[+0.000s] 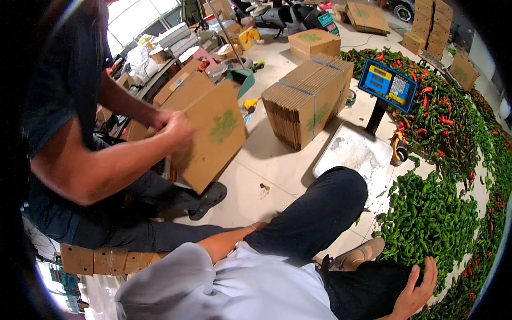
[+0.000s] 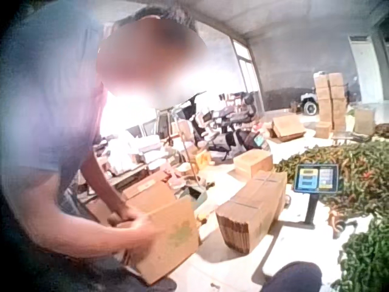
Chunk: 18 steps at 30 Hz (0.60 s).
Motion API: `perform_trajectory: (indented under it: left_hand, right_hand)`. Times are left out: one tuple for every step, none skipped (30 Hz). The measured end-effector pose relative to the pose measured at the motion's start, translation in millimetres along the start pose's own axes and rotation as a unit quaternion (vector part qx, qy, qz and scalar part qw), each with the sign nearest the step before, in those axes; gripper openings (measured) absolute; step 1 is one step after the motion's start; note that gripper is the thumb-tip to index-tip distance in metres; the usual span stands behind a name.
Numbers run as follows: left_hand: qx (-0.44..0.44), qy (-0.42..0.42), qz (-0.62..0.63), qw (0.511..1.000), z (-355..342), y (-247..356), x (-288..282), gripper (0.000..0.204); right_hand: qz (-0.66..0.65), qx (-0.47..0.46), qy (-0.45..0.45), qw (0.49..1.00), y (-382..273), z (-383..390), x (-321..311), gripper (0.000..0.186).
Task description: The person sits on the floor sorting green and red chili peppers from a large pile, separating them by hand. They then assemble a cardboard box, place it on a digital scale, and use a handheld tape dispenser to seal the box.
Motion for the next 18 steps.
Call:
perform_trajectory:
  left_hand:
    - [0.003,0.001,-0.006,1.000,-4.4,1.9,-4.6,0.022]
    - [0.009,0.004,-0.018,1.000,-11.0,4.1,-11.9,0.022]
    - [0.009,0.013,-0.034,0.999,-11.8,6.2,-17.7,0.022]
    - [0.025,0.032,-0.073,0.997,-16.4,8.8,-26.3,0.022]
    - [0.054,0.074,-0.144,0.985,-24.0,11.4,-38.3,0.022]
    - [0.068,0.134,-0.185,0.971,-30.5,14.7,-55.3,0.022]
    - [-0.094,0.176,0.091,0.976,-34.8,71.9,-95.5,0.023]
    - [-0.036,0.272,0.112,0.955,-38.8,54.0,-110.6,0.028]
    - [0.006,0.350,0.053,0.935,-47.9,75.9,-137.2,0.031]
    - [0.029,0.384,0.033,0.922,-58.4,88.8,-167.6,0.035]
    - [0.063,0.458,-0.011,0.887,-67.2,101.6,-197.8,0.036]
    - [0.071,0.497,-0.039,0.864,-72.3,119.1,-231.9,0.038]
    - [0.087,0.540,-0.052,0.836,-77.7,125.3,-261.2,0.038]
    - [0.074,0.552,-0.056,0.829,-82.5,137.3,-286.7,0.039]
    - [0.037,0.532,-0.068,0.843,-87.3,150.9,-310.0,0.045]
    - [0.005,0.526,-0.095,0.845,-89.9,162.7,-328.5,0.047]
    - [-0.028,0.520,-0.120,0.845,-93.9,171.7,-344.7,0.050]
    - [-0.062,0.510,-0.144,0.846,-102.1,174.9,-354.8,0.053]
  right_hand:
    - [0.008,0.009,0.001,1.000,-3.6,0.2,-3.0,0.037]
    - [0.015,0.017,0.003,1.000,-7.3,-0.4,-5.2,0.037]
    - [0.019,-0.017,0.037,0.999,-12.3,-0.9,-3.3,0.034]
    - [0.006,-0.028,0.035,0.999,-15.9,-2.4,-4.4,0.035]
    - [-0.008,-0.039,0.034,0.999,-20.6,-3.8,-8.9,0.037]
    - [-0.023,-0.052,0.029,0.998,-28.3,-5.5,-12.6,0.038]
    - [-0.007,-0.046,0.045,0.998,-29.3,-6.5,-16.7,0.039]
    - [-0.017,-0.050,0.032,0.998,-35.2,-6.4,-15.7,0.039]
    - [-0.012,-0.046,0.034,0.998,-36.7,-6.6,-16.4,0.038]
    - [-0.015,-0.046,0.033,0.998,-38.6,-8.1,-15.5,0.038]
    - [-0.014,-0.046,0.032,0.998,-38.8,-8.9,-14.1,0.037]
    - [-0.015,-0.042,0.021,0.999,-43.4,-10.9,-14.3,0.037]
    - [-0.012,-0.036,-0.003,0.999,-48.2,-13.5,-14.2,0.039]
    - [-0.014,-0.029,-0.015,0.999,-50.9,-15.5,-13.3,0.039]
    - [-0.013,-0.022,-0.026,0.999,-53.4,-17.7,-12.5,0.040]
    - [-0.015,-0.016,-0.039,0.999,-54.3,-20.7,-11.7,0.041]
    - [-0.006,-0.022,-0.048,0.999,-52.7,-22.5,-9.0,0.041]
    - [-0.010,-0.007,-0.067,0.998,-55.5,-27.8,-7.5,0.041]
Point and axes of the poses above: each hand's wrist, its own z-axis away from the middle knuckle, its own x-axis out of the palm, y = z × x, the point moved 1 cm from there along -z, towards the middle knuckle, and after that the axes turned 7 degrees about -z, right-handed, at the moved point
